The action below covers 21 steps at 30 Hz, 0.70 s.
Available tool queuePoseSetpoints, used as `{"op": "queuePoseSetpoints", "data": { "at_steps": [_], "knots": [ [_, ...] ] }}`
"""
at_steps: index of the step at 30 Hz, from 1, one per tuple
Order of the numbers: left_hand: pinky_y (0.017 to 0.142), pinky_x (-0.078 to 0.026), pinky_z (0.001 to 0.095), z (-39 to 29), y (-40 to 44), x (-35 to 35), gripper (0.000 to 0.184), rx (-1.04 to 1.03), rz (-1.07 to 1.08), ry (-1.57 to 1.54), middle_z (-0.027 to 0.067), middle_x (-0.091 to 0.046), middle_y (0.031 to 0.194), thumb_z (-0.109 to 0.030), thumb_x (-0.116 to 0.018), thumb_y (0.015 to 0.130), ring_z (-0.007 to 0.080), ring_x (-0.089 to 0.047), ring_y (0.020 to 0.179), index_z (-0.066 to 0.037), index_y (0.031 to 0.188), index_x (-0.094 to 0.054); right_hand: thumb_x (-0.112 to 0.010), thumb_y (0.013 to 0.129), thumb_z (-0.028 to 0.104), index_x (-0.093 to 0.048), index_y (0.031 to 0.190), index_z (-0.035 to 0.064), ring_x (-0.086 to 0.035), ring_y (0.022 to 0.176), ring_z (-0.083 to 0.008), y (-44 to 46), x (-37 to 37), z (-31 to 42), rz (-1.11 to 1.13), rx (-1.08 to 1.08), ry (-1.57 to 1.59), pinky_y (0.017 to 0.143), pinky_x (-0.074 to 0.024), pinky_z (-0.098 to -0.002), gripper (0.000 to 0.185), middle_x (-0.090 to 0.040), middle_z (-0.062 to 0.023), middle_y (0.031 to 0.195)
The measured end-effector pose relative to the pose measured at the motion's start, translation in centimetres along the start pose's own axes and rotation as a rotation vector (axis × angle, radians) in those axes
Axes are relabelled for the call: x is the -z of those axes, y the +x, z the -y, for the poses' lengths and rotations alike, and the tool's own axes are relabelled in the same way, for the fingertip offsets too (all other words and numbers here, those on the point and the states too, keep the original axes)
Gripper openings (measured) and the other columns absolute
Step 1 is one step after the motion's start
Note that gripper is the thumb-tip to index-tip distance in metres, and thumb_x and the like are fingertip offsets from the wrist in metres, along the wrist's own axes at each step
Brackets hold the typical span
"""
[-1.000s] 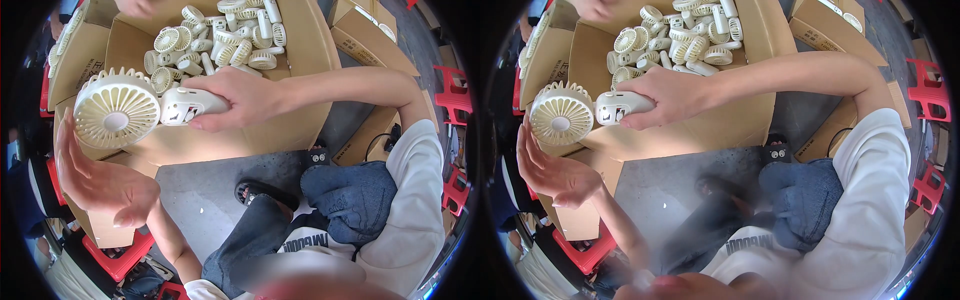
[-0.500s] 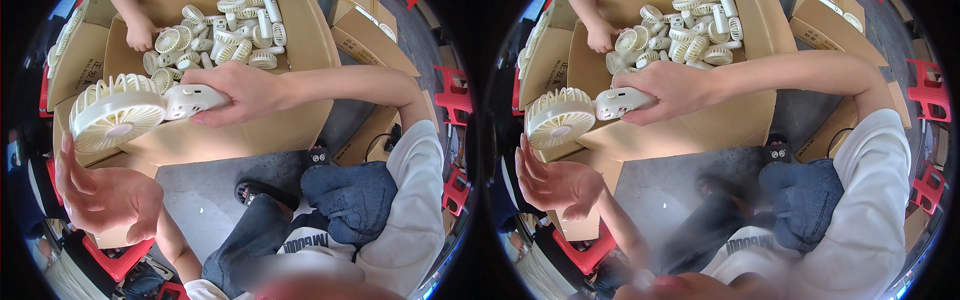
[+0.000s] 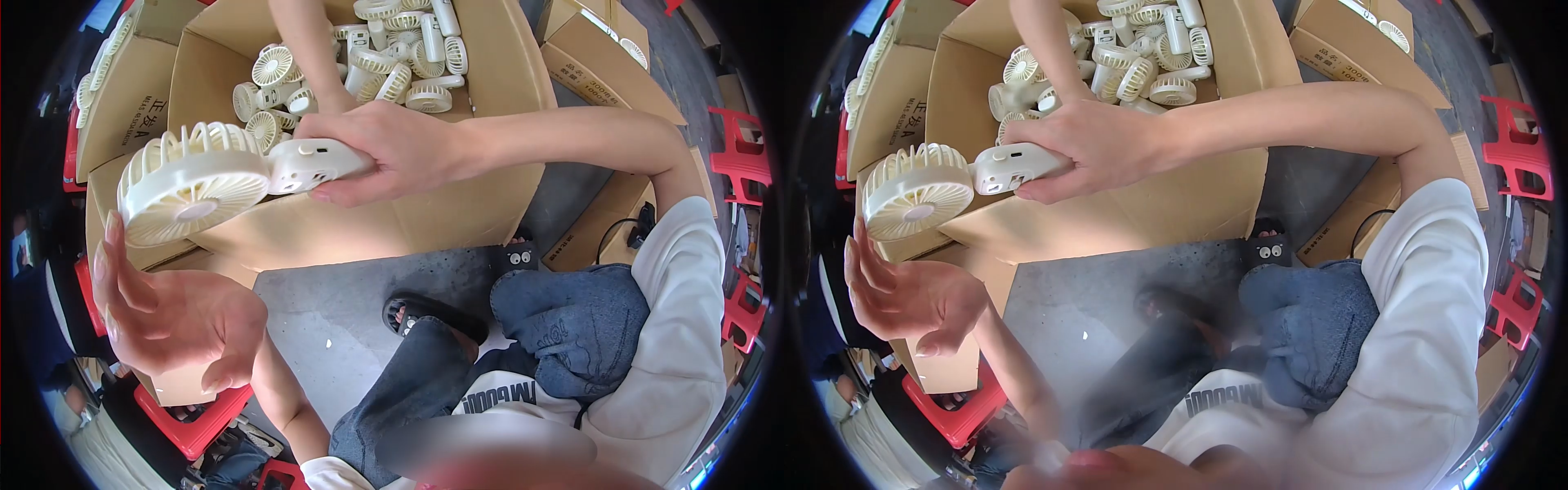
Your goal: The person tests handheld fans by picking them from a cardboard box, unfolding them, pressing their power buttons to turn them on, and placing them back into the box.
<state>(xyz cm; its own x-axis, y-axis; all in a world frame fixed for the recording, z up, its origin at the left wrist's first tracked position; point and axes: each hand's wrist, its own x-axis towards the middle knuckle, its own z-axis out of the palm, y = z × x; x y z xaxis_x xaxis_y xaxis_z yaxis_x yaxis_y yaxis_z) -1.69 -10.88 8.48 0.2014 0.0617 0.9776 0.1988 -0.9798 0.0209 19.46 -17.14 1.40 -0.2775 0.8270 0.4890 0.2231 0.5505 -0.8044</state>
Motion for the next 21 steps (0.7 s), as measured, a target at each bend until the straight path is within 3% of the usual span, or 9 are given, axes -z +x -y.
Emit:
{"op": "queuePoseSetpoints", "data": {
  "at_steps": [2, 5, 7, 9, 13, 18, 21],
  "knots": [
    [0.095, -0.048, 0.0533, -0.4, 0.3, -0.4, 0.078, 0.119, 0.055, -0.017, 0.0268, -0.048, 0.127, -0.062, -0.018, 0.093, 0.0454, -0.056, 0.108, 0.003, 0.131, -0.038, -0.064, 0.087, 0.026, -0.052, 0.105, 0.0028, -0.065, 0.063, -0.0204, 0.0, 0.1, 0.2, 0.02, -0.009, 0.04, 0.056, -0.0485, -0.0311, 0.032, -0.064, -0.0094, 0.071],
    [0.095, -0.047, 0.0544, -1.0, 0.4, -1.4, 0.08, 0.264, 0.06, -0.041, 0.0276, -0.046, 0.128, -0.063, -0.02, 0.092, 0.0462, -0.054, 0.11, 0.003, 0.133, -0.036, -0.059, 0.091, 0.039, -0.054, 0.102, 0.0011, -0.063, 0.06, -0.0179, 0.3, 0.8, 1.9, 0.272, -0.399, 0.455, 0.056, -0.0508, -0.0314, 0.039, -0.063, -0.0086, 0.073],
    [0.093, -0.048, 0.0558, -1.1, 0.5, -2.0, 0.084, 0.437, 0.017, -0.08, 0.0296, -0.044, 0.128, -0.065, -0.024, 0.091, 0.0477, -0.053, 0.112, 0.006, 0.134, -0.034, -0.058, 0.091, 0.039, -0.054, 0.1, 0.0015, -0.062, 0.059, -0.0167, 0.3, 0.4, 1.8, 0.29, -0.436, 0.537, 0.055, -0.0502, -0.0302, 0.039, -0.062, -0.008, 0.072],
    [0.093, -0.048, 0.0558, -0.9, 0.4, -1.9, 0.084, 0.442, 0.025, -0.085, 0.0295, -0.044, 0.129, -0.065, -0.024, 0.09, 0.0476, -0.052, 0.112, 0.006, 0.135, -0.033, -0.056, 0.092, 0.041, -0.054, 0.098, 0.0022, -0.06, 0.058, -0.0142, 0.5, 0.2, 1.9, 0.32, -0.515, 0.705, 0.051, -0.0489, -0.028, 0.039, -0.06, -0.0068, 0.071],
    [0.094, -0.047, 0.056, -0.5, 0.2, -1.5, 0.083, 0.447, 0.056, -0.098, 0.0292, -0.043, 0.13, -0.064, -0.026, 0.09, 0.0475, -0.052, 0.113, 0.005, 0.136, -0.032, -0.056, 0.093, 0.032, -0.057, 0.102, 0.0025, -0.058, 0.055, -0.0124, 0.3, 0.6, 2.1, 0.325, -0.586, 0.769, 0.05, -0.048, -0.0251, 0.031, -0.058, -0.005, 0.069],
    [0.097, -0.045, 0.057, -0.7, 0.2, -0.9, 0.078, 0.429, 0.074, -0.103, 0.0264, -0.044, 0.132, -0.063, -0.024, 0.091, 0.0462, -0.051, 0.116, 0.001, 0.136, -0.034, -0.056, 0.093, 0.031, -0.057, 0.103, 0.0011, -0.059, 0.056, -0.0129, 0.1, 0.4, 1.8, 0.329, -0.578, 0.811, 0.051, -0.0484, -0.0252, 0.032, -0.059, -0.0055, 0.071],
    [0.096, -0.045, 0.0572, -0.9, 0.2, -0.6, 0.078, 0.414, 0.057, -0.091, 0.0258, -0.044, 0.131, -0.062, -0.022, 0.092, 0.046, -0.051, 0.115, 0.001, 0.135, -0.035, -0.056, 0.092, 0.032, -0.056, 0.103, 0.0, -0.06, 0.057, -0.0124, 0.1, 0.1, 1.7, 0.303, -0.461, 0.675, 0.051, -0.0491, -0.0255, 0.034, -0.061, -0.0058, 0.072]
  ]
}}
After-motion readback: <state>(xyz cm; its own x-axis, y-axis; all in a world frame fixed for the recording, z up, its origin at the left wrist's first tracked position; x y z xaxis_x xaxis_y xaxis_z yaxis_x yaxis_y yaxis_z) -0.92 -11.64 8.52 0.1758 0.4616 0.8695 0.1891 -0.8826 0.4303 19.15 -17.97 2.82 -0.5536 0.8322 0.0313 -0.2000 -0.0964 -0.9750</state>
